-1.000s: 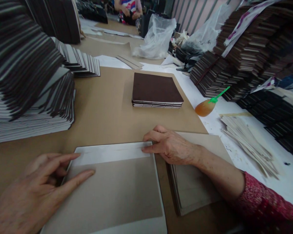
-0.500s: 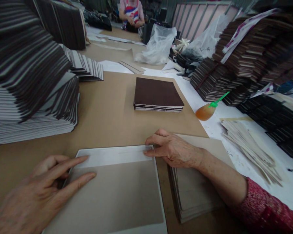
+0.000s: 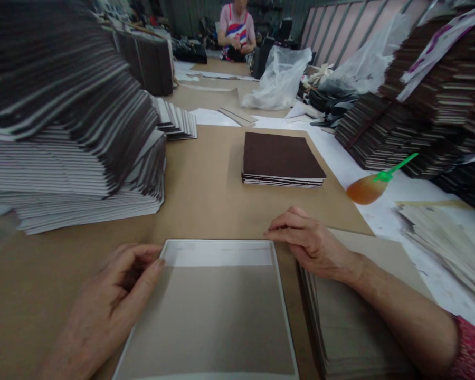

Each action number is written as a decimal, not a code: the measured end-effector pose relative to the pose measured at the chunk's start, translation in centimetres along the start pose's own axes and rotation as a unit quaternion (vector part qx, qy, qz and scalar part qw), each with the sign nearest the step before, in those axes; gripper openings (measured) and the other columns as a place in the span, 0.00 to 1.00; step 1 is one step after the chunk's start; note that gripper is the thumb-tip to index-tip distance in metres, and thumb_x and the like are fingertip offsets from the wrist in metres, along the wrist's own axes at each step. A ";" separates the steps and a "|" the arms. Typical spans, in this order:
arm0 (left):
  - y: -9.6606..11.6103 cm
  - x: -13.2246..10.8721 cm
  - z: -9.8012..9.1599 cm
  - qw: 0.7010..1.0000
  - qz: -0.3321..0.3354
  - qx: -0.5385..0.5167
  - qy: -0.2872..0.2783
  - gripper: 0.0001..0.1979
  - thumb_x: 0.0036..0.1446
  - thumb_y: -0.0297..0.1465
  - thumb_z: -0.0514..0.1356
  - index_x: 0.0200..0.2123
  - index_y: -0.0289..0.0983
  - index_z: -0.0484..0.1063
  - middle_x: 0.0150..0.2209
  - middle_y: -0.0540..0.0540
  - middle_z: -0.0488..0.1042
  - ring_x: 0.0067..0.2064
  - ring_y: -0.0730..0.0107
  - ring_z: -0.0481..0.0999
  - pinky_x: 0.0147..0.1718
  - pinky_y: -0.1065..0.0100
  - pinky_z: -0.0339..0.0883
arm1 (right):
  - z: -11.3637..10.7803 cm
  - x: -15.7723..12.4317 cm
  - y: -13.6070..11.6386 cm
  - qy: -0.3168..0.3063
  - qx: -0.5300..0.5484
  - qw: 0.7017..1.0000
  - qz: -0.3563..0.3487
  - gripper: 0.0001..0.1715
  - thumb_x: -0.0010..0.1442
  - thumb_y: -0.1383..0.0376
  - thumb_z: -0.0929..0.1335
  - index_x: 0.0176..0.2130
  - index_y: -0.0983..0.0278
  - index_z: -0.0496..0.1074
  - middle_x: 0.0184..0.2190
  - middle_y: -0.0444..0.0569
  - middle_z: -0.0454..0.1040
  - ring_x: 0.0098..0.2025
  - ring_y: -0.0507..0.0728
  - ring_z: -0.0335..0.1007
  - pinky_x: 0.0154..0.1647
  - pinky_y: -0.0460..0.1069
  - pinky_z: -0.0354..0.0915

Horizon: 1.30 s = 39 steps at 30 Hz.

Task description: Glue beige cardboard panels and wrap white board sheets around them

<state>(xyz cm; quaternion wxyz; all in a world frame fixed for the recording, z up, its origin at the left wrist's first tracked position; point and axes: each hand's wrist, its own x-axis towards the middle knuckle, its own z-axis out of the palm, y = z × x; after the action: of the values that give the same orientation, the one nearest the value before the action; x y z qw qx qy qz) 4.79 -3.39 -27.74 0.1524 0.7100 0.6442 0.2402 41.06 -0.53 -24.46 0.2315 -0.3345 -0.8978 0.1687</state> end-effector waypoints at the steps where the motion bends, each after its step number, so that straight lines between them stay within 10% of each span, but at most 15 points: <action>1: 0.4 0.0 -0.5 1.000 -0.001 -0.011 -0.002 0.15 0.61 0.47 0.52 0.42 0.46 0.71 0.40 0.54 0.73 0.41 0.68 0.72 0.38 0.69 0.65 | 0.0 0.1 -0.1 0.000 0.004 1.000 0.000 0.27 0.58 0.80 0.59 0.51 0.62 0.73 0.43 0.53 0.72 0.45 0.58 0.64 0.45 0.55 0.64; 16: 0.3 0.1 -0.2 0.996 0.055 -0.028 -0.068 0.12 0.62 0.40 0.55 0.45 0.48 0.75 0.35 0.52 0.68 0.37 0.73 0.71 0.36 0.72 0.63 | 0.8 0.2 -0.6 -0.114 -0.060 0.992 -0.003 0.20 0.60 0.78 0.61 0.45 0.63 0.75 0.38 0.51 0.71 0.40 0.58 0.62 0.39 0.52 0.61; 26: -0.3 0.0 -0.1 0.996 0.044 0.000 -0.080 0.16 0.61 0.46 0.53 0.48 0.51 0.73 0.38 0.54 0.70 0.40 0.74 0.73 0.39 0.73 0.63 | 0.1 0.2 -0.2 -0.065 -0.112 0.992 0.002 0.14 0.58 0.77 0.62 0.31 0.66 0.74 0.34 0.52 0.72 0.39 0.58 0.61 0.40 0.52 0.61; 32: -1.4 0.2 0.2 0.996 0.051 0.025 -0.072 0.17 0.60 0.48 0.52 0.46 0.50 0.72 0.42 0.54 0.74 0.44 0.68 0.74 0.42 0.72 0.64 | -1.2 0.0 -0.2 0.025 -0.167 0.984 0.057 0.16 0.49 0.80 0.62 0.34 0.67 0.75 0.36 0.53 0.74 0.41 0.58 0.63 0.44 0.52 0.61; 39: -0.9 -0.1 -0.4 0.997 -0.046 -0.019 -0.065 0.21 0.56 0.51 0.54 0.45 0.45 0.70 0.37 0.52 0.77 0.36 0.67 0.76 0.33 0.70 0.67 | -2.6 -1.1 -4.5 -0.063 -0.095 0.973 0.199 0.21 0.56 0.74 0.61 0.46 0.64 0.72 0.32 0.48 0.76 0.32 0.55 0.71 0.31 0.47 0.58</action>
<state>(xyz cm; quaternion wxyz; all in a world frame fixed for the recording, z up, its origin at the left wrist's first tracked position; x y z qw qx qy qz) 3.81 -3.41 -27.94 0.2187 0.6903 0.6604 0.1987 40.84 -4.06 -20.53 0.1034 -0.5157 -0.8379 0.1460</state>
